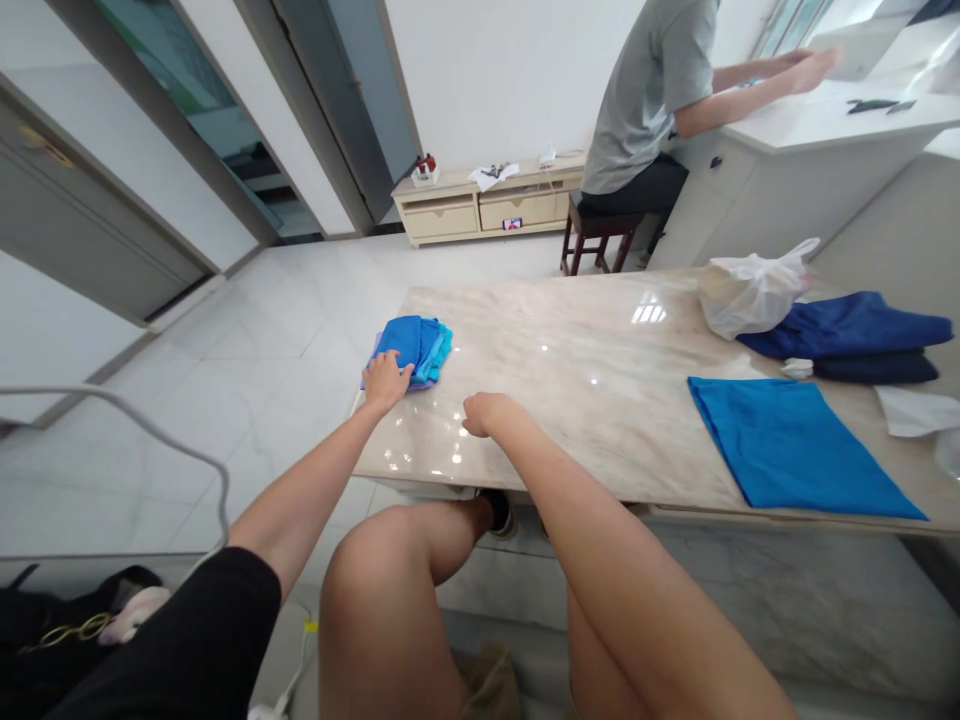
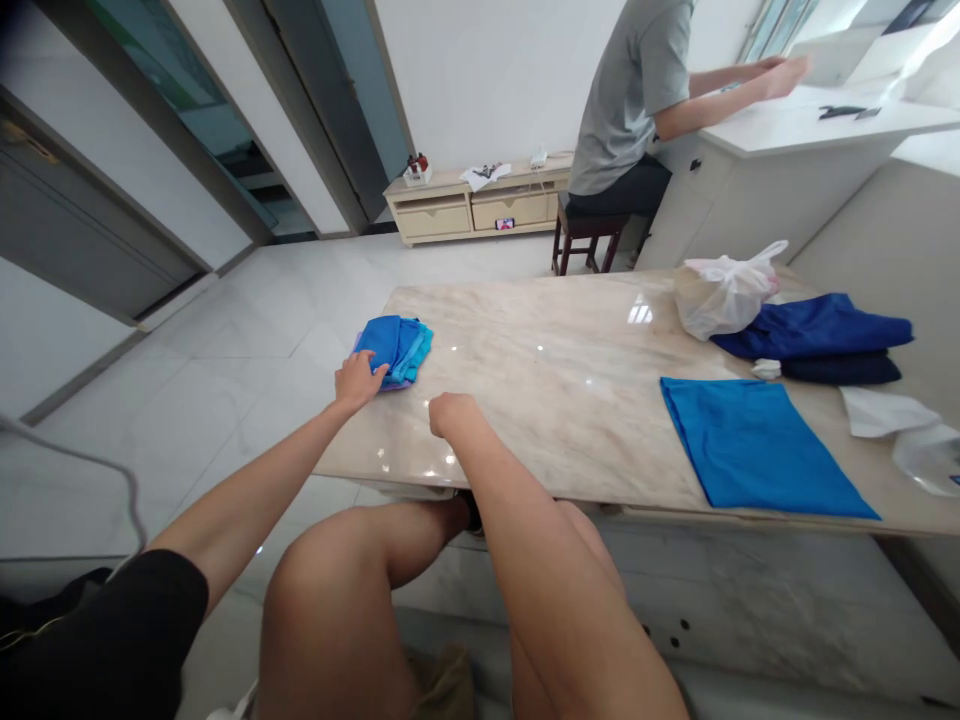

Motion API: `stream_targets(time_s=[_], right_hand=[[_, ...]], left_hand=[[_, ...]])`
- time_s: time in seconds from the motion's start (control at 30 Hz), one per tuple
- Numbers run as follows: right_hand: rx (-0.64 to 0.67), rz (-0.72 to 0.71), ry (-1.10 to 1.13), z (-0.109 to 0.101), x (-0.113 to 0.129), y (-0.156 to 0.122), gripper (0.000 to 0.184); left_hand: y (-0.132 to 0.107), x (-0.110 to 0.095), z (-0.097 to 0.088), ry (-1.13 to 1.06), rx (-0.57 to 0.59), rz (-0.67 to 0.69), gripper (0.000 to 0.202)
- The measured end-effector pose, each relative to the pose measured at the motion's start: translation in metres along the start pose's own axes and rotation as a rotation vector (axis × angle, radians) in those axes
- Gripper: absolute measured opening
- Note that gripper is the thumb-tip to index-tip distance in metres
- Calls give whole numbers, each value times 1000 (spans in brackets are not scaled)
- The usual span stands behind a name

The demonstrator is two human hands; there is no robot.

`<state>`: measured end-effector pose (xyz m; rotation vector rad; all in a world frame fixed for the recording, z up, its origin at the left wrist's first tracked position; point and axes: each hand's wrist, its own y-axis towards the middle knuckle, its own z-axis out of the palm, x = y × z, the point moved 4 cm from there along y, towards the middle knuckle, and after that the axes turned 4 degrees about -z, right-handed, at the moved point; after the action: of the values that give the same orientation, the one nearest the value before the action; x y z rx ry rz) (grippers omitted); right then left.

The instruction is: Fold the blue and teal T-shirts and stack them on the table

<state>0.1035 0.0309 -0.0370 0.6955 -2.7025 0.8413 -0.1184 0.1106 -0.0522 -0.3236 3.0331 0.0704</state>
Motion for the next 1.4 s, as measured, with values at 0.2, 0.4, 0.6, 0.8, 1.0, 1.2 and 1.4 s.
stream_targets(time_s=[0.2,0.4,0.6,0.8,1.0,1.2,1.4], right_hand=[[-13,7,-8,1,-13,-5,47],[-20,20,-11,-2,-5,-26,47],[-78,40,-21,-7,-15,-60,47],[-523,245,49,-22,-82,-102,66],[-615,321,113,-22,-132,-115,48],[-887,439,455,-35,-146,-121,37],[-1128,357,872,-38,-163,-115,41]], left_hand=[[27,1,9,53,85,-56,32],[26,-7,-8,-276,32,-299,17],[-6,-71,-59,-567,-143,-143,27],[-71,-159,-98,-1187,-193,215,24],[-118,-208,-45,-1549,248,58,35],[-119,-225,-42,-1444,86,102,32],[-132,-228,-49,-1128,-82,313,45]])
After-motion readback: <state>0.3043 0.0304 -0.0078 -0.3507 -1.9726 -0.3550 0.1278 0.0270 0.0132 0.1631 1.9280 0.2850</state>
